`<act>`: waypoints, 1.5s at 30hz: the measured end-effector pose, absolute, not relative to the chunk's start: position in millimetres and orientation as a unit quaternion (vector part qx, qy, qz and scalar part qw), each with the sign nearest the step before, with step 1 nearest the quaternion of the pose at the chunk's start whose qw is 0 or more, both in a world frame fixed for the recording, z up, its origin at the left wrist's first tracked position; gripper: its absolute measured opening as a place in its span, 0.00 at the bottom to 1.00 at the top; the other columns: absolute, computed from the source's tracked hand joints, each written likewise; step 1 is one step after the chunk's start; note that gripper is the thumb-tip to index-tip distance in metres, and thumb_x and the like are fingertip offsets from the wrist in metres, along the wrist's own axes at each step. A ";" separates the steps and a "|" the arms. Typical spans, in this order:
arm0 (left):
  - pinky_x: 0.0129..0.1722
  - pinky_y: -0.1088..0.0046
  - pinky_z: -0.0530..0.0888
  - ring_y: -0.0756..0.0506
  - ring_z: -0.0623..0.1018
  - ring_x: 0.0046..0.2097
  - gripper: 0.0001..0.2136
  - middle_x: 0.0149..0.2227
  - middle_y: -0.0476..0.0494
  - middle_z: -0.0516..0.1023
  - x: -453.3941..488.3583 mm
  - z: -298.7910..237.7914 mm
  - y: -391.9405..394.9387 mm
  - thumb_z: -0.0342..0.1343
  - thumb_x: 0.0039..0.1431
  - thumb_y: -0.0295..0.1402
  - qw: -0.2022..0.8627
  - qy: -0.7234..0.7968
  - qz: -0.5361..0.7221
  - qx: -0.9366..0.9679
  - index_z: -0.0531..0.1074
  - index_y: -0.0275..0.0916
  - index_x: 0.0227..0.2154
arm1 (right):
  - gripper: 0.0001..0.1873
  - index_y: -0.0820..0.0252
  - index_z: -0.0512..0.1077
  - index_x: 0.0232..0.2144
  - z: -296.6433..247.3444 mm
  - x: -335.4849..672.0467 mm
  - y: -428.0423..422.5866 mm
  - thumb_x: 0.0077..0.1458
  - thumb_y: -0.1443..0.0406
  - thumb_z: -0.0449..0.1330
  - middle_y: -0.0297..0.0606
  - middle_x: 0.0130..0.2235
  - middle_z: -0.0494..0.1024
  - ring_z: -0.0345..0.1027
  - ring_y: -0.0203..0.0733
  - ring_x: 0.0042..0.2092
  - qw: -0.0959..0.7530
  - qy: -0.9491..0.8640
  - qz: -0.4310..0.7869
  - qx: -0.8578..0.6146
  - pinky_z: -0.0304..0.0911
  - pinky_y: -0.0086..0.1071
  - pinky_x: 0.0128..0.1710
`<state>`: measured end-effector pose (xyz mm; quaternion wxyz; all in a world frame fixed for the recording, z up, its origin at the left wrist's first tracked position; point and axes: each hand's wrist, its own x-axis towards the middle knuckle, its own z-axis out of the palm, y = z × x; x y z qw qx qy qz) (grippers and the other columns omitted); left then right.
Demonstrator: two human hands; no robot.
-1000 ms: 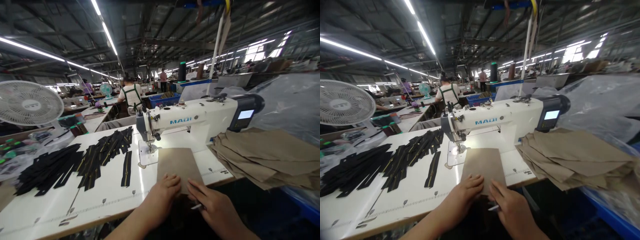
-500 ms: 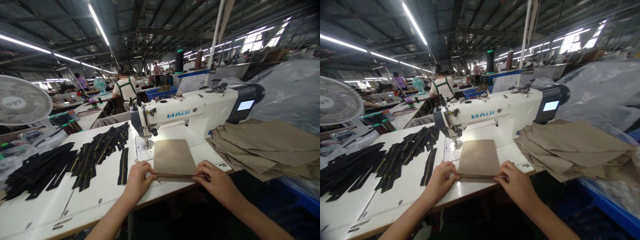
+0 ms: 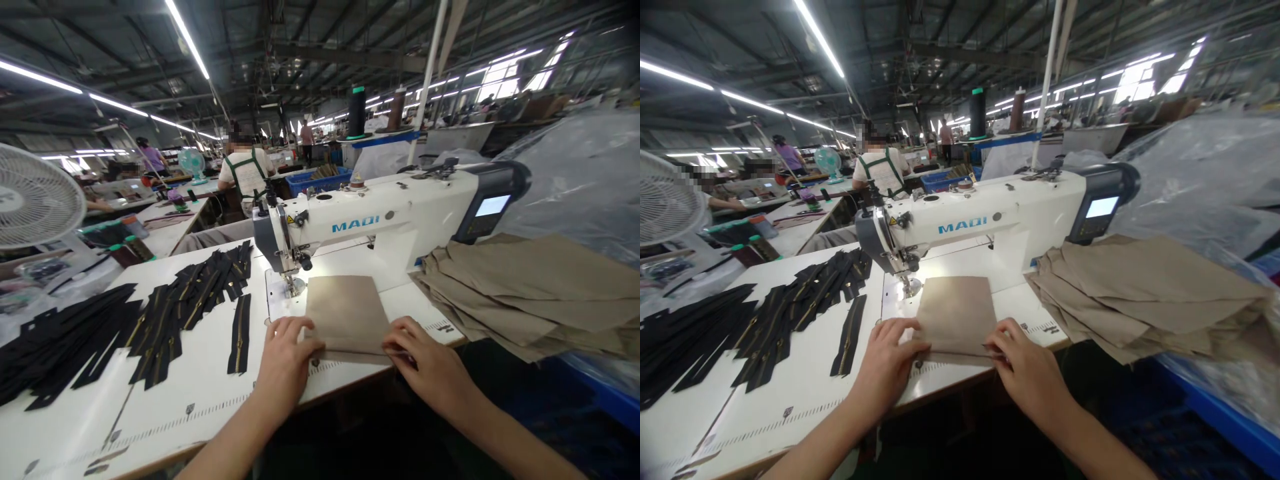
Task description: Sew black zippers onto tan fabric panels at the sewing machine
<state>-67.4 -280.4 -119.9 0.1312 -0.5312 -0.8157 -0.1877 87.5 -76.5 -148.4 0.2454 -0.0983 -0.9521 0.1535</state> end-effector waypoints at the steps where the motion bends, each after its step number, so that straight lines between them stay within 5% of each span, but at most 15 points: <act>1: 0.52 0.54 0.62 0.39 0.70 0.49 0.14 0.46 0.44 0.73 -67.3 -119.5 -278.0 0.51 0.55 0.19 0.147 -0.803 -0.158 -0.556 0.74 0.44 0.37 | 0.14 0.56 0.69 0.32 -150.4 89.7 -78.4 0.49 0.72 0.45 0.38 0.42 0.71 0.70 0.37 0.31 0.254 -0.953 0.138 -0.088 0.64 0.30 0.27; 5: 0.58 0.53 0.56 0.37 0.71 0.49 0.14 0.45 0.39 0.75 -72.1 -112.2 -263.3 0.50 0.56 0.20 0.138 -0.806 -0.043 -0.575 0.72 0.35 0.44 | 0.24 0.63 0.72 0.43 -168.6 97.3 -100.5 0.44 0.74 0.46 0.45 0.49 0.71 0.72 0.44 0.38 0.288 -0.955 0.059 -0.031 0.68 0.34 0.35; 8: 0.60 0.53 0.53 0.35 0.69 0.53 0.15 0.48 0.35 0.74 -77.1 -107.0 -249.6 0.52 0.59 0.34 0.103 -0.835 -0.037 -0.539 0.71 0.31 0.45 | 0.30 0.73 0.68 0.50 -183.1 100.7 -126.2 0.42 0.74 0.46 0.54 0.50 0.70 0.71 0.50 0.41 0.300 -0.953 0.024 0.033 0.69 0.36 0.35; 10: 0.61 0.53 0.52 0.34 0.66 0.57 0.25 0.53 0.29 0.70 -79.0 -106.4 -242.7 0.53 0.58 0.46 0.070 -0.848 -0.050 -0.522 0.69 0.28 0.48 | 0.30 0.77 0.67 0.50 -182.9 99.8 -135.3 0.43 0.74 0.47 0.57 0.51 0.70 0.71 0.49 0.39 0.306 -0.948 0.038 0.075 0.69 0.35 0.33; 16: 0.61 0.49 0.46 0.28 0.45 0.64 0.55 0.62 0.14 0.44 -75.8 -114.1 -240.0 0.54 0.43 0.63 -0.057 -0.838 -0.069 -0.538 0.49 0.15 0.59 | 0.19 0.65 0.72 0.43 -132.6 50.9 -89.7 0.55 0.72 0.45 0.42 0.32 0.76 0.69 0.39 0.29 0.268 -0.927 0.247 0.087 0.67 0.29 0.30; 20: 0.62 0.48 0.42 0.29 0.37 0.65 0.62 0.63 0.17 0.37 -72.5 -115.7 -245.5 0.53 0.37 0.67 -0.090 -0.829 -0.105 -0.542 0.41 0.17 0.62 | 0.22 0.61 0.68 0.53 -124.5 0.6 -56.4 0.57 0.62 0.52 0.44 0.50 0.73 0.70 0.47 0.46 0.140 -0.953 0.199 0.182 0.66 0.38 0.46; 24: 0.63 0.51 0.43 0.35 0.39 0.66 0.56 0.65 0.23 0.38 -95.0 -101.6 -279.2 0.47 0.45 0.67 -0.101 -0.815 -0.149 -0.551 0.39 0.23 0.63 | 0.26 0.63 0.61 0.59 -146.0 -11.8 -54.4 0.60 0.60 0.52 0.45 0.59 0.60 0.66 0.52 0.52 0.129 -0.956 0.147 0.218 0.66 0.45 0.49; 28: 0.62 0.47 0.42 0.37 0.43 0.66 0.41 0.66 0.32 0.40 -132.9 -86.0 -351.4 0.38 0.58 0.60 0.019 -0.848 -0.150 -0.509 0.39 0.34 0.64 | 0.24 0.63 0.63 0.57 -159.2 -8.2 -61.5 0.61 0.61 0.50 0.43 0.59 0.60 0.67 0.51 0.50 0.165 -0.959 0.115 0.199 0.71 0.45 0.43; 32: 0.59 0.44 0.54 0.29 0.48 0.64 0.53 0.64 0.24 0.43 -122.3 -104.4 -402.0 0.51 0.47 0.64 0.006 -0.823 -0.048 -0.566 0.38 0.29 0.64 | 0.23 0.64 0.66 0.54 -158.3 -14.9 -74.7 0.59 0.60 0.51 0.40 0.59 0.61 0.70 0.51 0.47 0.162 -0.968 0.101 0.164 0.72 0.44 0.40; 33: 0.58 0.45 0.57 0.29 0.49 0.64 0.52 0.64 0.23 0.45 -111.4 -113.5 -406.3 0.54 0.48 0.60 0.032 -0.803 -0.031 -0.594 0.39 0.27 0.64 | 0.23 0.64 0.67 0.54 -157.5 -17.3 -78.0 0.59 0.60 0.51 0.40 0.59 0.61 0.70 0.51 0.46 0.158 -0.970 0.103 0.152 0.72 0.44 0.41; 35: 0.58 0.53 0.62 0.33 0.54 0.63 0.33 0.62 0.28 0.54 -87.3 -131.0 -406.7 0.54 0.60 0.38 0.127 -0.769 0.002 -0.627 0.48 0.29 0.62 | 0.24 0.64 0.67 0.54 -156.3 -21.3 -82.9 0.58 0.59 0.53 0.39 0.58 0.62 0.71 0.51 0.46 0.151 -0.973 0.111 0.131 0.72 0.44 0.43; 37: 0.59 0.60 0.62 0.36 0.57 0.62 0.22 0.60 0.32 0.61 -68.4 -141.7 -400.4 0.50 0.60 0.23 0.187 -0.757 0.023 -0.625 0.59 0.30 0.57 | 0.25 0.65 0.66 0.54 -155.2 -22.9 -85.2 0.58 0.58 0.54 0.41 0.58 0.62 0.69 0.52 0.48 0.149 -0.974 0.114 0.128 0.71 0.45 0.44; 40: 0.58 0.66 0.65 0.41 0.67 0.58 0.15 0.54 0.35 0.71 -58.9 -140.1 -386.0 0.42 0.62 0.19 0.242 -0.733 0.005 -0.636 0.68 0.30 0.48 | 0.24 0.68 0.64 0.56 -152.9 -22.0 -85.1 0.60 0.61 0.50 0.44 0.59 0.60 0.68 0.53 0.49 0.145 -0.973 0.100 0.152 0.70 0.47 0.44; 45: 0.49 0.66 0.75 0.41 0.76 0.48 0.15 0.46 0.33 0.76 -72.1 -121.0 -360.6 0.38 0.65 0.22 0.240 -0.714 -0.041 -0.656 0.69 0.28 0.44 | 0.23 0.68 0.64 0.56 -148.3 -20.1 -82.7 0.60 0.67 0.46 0.44 0.60 0.59 0.70 0.56 0.45 0.131 -0.972 0.076 0.181 0.71 0.52 0.39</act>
